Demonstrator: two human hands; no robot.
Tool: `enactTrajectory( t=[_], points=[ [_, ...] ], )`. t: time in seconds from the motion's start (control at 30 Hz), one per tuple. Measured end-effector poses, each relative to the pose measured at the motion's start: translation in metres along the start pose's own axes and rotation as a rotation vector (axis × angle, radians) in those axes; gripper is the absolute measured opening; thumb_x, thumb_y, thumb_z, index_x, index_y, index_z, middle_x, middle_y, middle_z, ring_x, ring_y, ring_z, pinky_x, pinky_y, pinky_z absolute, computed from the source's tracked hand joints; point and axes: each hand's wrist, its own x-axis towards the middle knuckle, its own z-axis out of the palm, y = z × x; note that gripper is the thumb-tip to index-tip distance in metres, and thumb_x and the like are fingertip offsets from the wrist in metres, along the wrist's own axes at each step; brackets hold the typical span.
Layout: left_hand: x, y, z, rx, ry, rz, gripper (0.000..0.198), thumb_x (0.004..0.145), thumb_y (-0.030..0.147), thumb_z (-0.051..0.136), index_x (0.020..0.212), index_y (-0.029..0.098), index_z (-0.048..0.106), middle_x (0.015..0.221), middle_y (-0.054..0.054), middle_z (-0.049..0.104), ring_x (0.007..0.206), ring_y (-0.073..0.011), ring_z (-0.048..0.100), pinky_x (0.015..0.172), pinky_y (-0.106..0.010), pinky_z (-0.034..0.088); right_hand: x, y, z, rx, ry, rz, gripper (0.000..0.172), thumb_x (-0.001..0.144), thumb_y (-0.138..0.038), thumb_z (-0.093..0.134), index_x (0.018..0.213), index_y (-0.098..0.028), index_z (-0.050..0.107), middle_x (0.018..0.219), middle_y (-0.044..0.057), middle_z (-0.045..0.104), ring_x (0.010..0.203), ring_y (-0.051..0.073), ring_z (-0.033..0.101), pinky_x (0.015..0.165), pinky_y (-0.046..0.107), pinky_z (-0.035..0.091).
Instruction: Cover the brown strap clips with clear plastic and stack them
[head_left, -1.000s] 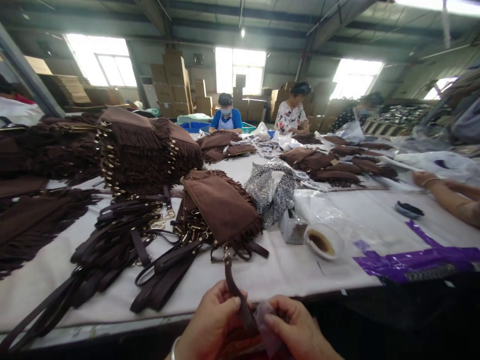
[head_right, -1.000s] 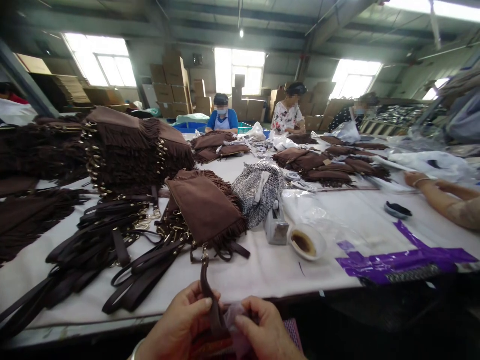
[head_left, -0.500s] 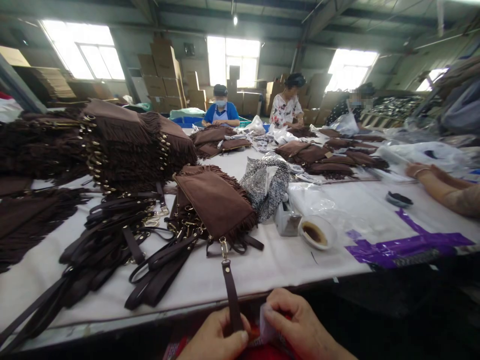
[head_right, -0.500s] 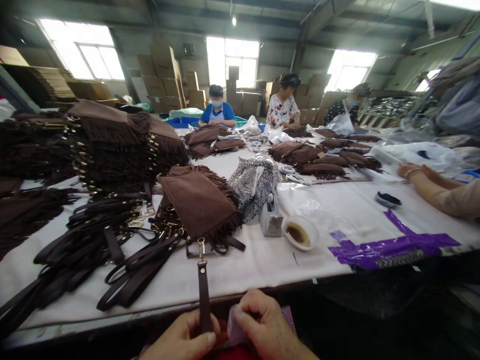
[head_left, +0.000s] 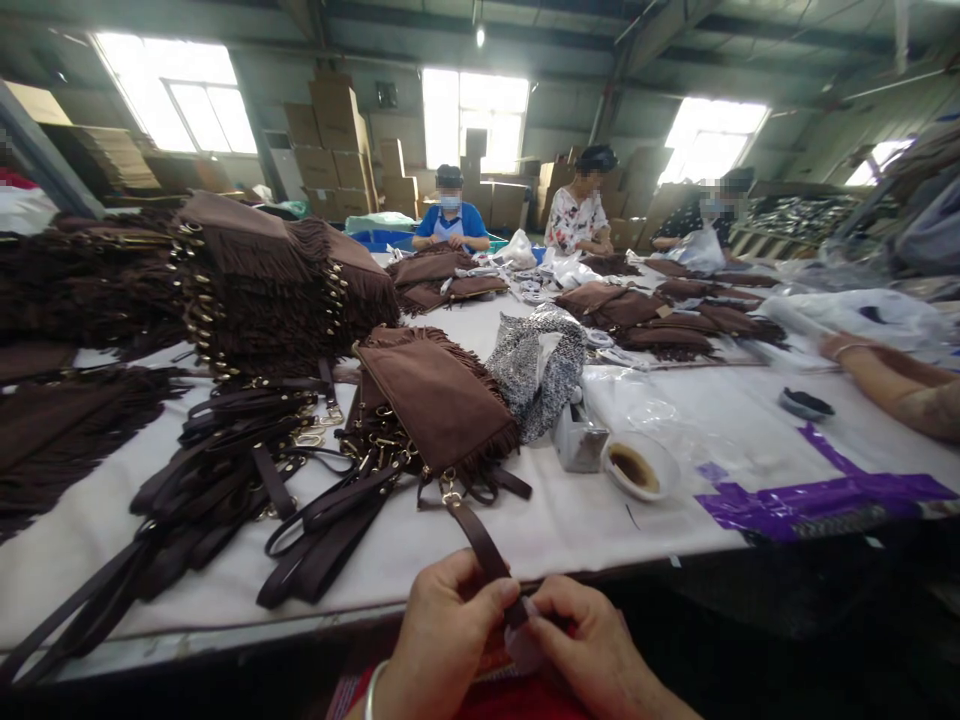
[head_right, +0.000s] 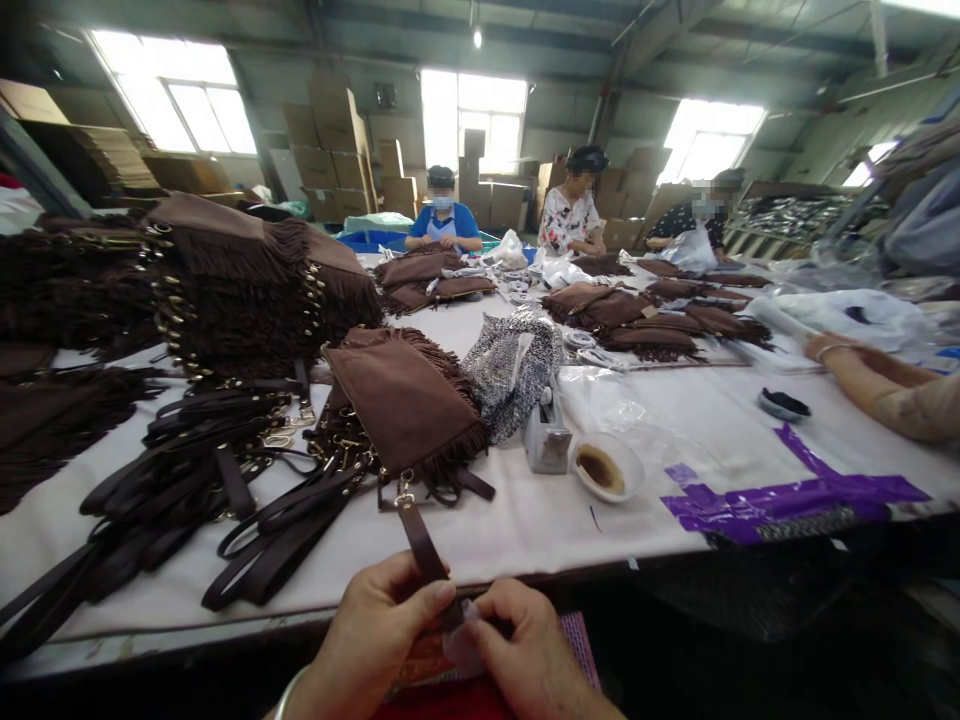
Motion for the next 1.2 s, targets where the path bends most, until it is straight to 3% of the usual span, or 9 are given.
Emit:
enactTrajectory(
  t=[0.33,0.47,0.63,0.83,0.97,1.1,1.2],
  points=[
    [0.006,-0.010,-0.003,0.410,0.185,0.167,0.016,0.075,0.034,0.068,0.071,0.018,0.068,0.070,-0.003,0.069,0.067,-0.0190,0.060,0.062,-0.026,0.046,0.001,0.003,0.000,0.066,-0.028,0.018,0.020,0.078,-0.032,0.062,0.067,-0.017,0.070,0.072,0.001,0.069,0.071,0.016,0.061,0.065,0.023,0.044],
    [0.006,-0.014,-0.002,0.468,0.199,0.209,0.015,0.075,0.032,0.068,0.071,0.018,0.067,0.069,-0.003,0.066,0.066,-0.0181,0.058,0.060,-0.025,0.044,0.004,0.006,0.002,0.099,-0.032,0.007,0.019,0.078,-0.030,0.062,0.068,-0.017,0.070,0.072,0.002,0.069,0.072,0.017,0.061,0.065,0.023,0.045],
    [0.005,-0.016,0.002,0.355,0.116,0.160,0.011,0.075,0.028,0.067,0.078,0.018,0.069,0.076,-0.004,0.069,0.071,-0.0192,0.061,0.062,-0.025,0.046,0.005,0.011,0.005,0.179,-0.042,0.016,0.020,0.078,-0.032,0.062,0.069,-0.016,0.071,0.072,0.003,0.067,0.071,0.017,0.061,0.065,0.024,0.046],
    [0.004,-0.012,0.008,0.157,-0.013,-0.007,0.014,0.071,0.025,0.069,0.079,0.014,0.069,0.075,-0.006,0.071,0.069,-0.0207,0.063,0.061,-0.027,0.048,0.005,0.006,0.004,0.249,-0.094,-0.076,0.015,0.076,-0.029,0.065,0.083,-0.019,0.073,0.082,0.003,0.068,0.081,0.019,0.062,0.074,0.026,0.048],
    [0.003,-0.013,0.005,0.095,-0.051,-0.049,0.020,0.069,0.030,0.074,0.079,0.012,0.070,0.076,-0.007,0.072,0.071,-0.0204,0.064,0.063,-0.027,0.048,0.004,0.004,0.002,0.256,-0.099,-0.088,0.019,0.078,-0.034,0.064,0.079,-0.017,0.072,0.080,0.004,0.067,0.078,0.018,0.061,0.072,0.026,0.047],
    [0.016,-0.005,-0.005,-0.281,-0.067,-0.159,0.032,0.076,0.042,0.069,0.091,0.014,0.065,0.080,-0.006,0.071,0.078,-0.0200,0.067,0.073,-0.031,0.053,0.002,0.001,-0.003,0.291,-0.139,-0.056,0.026,0.078,-0.040,0.064,0.079,-0.015,0.069,0.076,0.003,0.065,0.071,0.016,0.058,0.064,0.024,0.045],
    [0.039,0.007,-0.015,-0.540,0.044,-0.296,0.030,0.079,0.042,0.067,0.091,0.014,0.061,0.086,-0.009,0.072,0.082,-0.0215,0.070,0.072,-0.034,0.056,-0.001,-0.001,-0.009,0.286,-0.201,-0.081,0.027,0.076,-0.041,0.066,0.078,-0.014,0.069,0.075,0.003,0.064,0.069,0.015,0.056,0.062,0.023,0.043]
  ],
)
